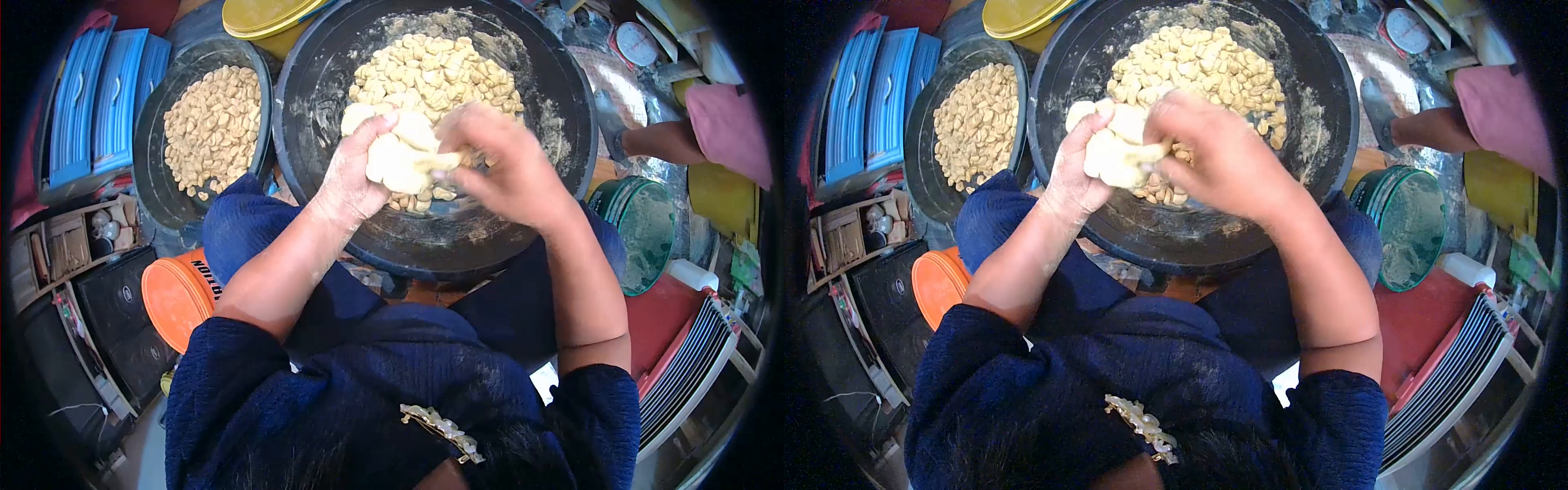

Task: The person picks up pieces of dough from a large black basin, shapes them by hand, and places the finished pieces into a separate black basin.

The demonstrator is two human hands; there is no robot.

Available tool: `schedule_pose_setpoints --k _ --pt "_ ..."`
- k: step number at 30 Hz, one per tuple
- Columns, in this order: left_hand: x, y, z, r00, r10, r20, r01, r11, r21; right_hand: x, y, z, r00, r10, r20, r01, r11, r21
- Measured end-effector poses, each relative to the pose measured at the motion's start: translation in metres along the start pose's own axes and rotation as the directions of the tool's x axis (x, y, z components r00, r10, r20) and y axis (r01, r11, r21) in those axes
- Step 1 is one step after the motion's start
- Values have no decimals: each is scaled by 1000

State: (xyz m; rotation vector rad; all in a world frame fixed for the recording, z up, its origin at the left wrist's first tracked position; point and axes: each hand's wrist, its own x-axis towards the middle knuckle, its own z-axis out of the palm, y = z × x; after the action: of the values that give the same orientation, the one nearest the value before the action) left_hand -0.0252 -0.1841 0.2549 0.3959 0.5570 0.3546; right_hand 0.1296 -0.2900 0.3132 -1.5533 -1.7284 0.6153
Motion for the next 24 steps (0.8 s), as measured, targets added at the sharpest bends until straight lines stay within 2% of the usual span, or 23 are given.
schedule_pose_setpoints --k 1,2,4,5,6,8,10,12,13,14,16,18,20,22,23,24 --pt "1 3 0 999 39 2 -39 999 14 2 5 1 995 -46 -93 50 998 39" --pt "1 7 1 997 80 4 -80 996 29 2 5 3 995 -51 -89 55 998 39" --pt "1 9 2 994 106 -21 -106 994 10 0 3 8 959 185 -216 -84 910 405" --pt "3 9 -2 992 126 -4 -126 992 23 -1 5 9 955 199 -221 -68 870 488" --pt "4 9 -4 989 146 15 -146 989 37 0 5 10 955 197 -220 -68 871 487" --pt "4 11 -3 991 123 50 -124 992 15 2 6 11 905 289 -313 0 735 678" --pt "2 10 1 991 104 83 -103 995 -7 6 2 10 904 327 -275 -30 689 724" --pt "-3 3 7 978 26 209 -7 996 -90 11 -4 15 868 444 -222 -125 629 767" --pt "-2 -2 4 971 41 234 -31 998 -47 9 1 13 905 421 -61 -249 642 725" --pt "-2 -4 1 971 41 234 -31 998 -46 8 4 12 905 421 -62 -249 641 726" --pt "-3 -5 1 969 -6 246 -12 998 69 8 7 10 927 330 -180 -203 843 498" --pt "-5 -1 3 963 -13 269 -11 996 88 12 7 -2 827 296 -478 -96 912 399" --pt "-7 2 3 959 4 282 -37 993 113 15 8 -18 644 446 -621 -52 836 546" --pt "-7 -1 0 962 30 270 -46 998 53 3 18 -39 726 461 -511 -122 817 564" --pt "-7 -1 -1 966 50 255 -52 999 1 -2 23 -47 877 320 -359 -92 844 528" --pt "-7 -1 0 965 53 258 -54 999 0 -6 15 -49 952 186 -242 -126 962 243"
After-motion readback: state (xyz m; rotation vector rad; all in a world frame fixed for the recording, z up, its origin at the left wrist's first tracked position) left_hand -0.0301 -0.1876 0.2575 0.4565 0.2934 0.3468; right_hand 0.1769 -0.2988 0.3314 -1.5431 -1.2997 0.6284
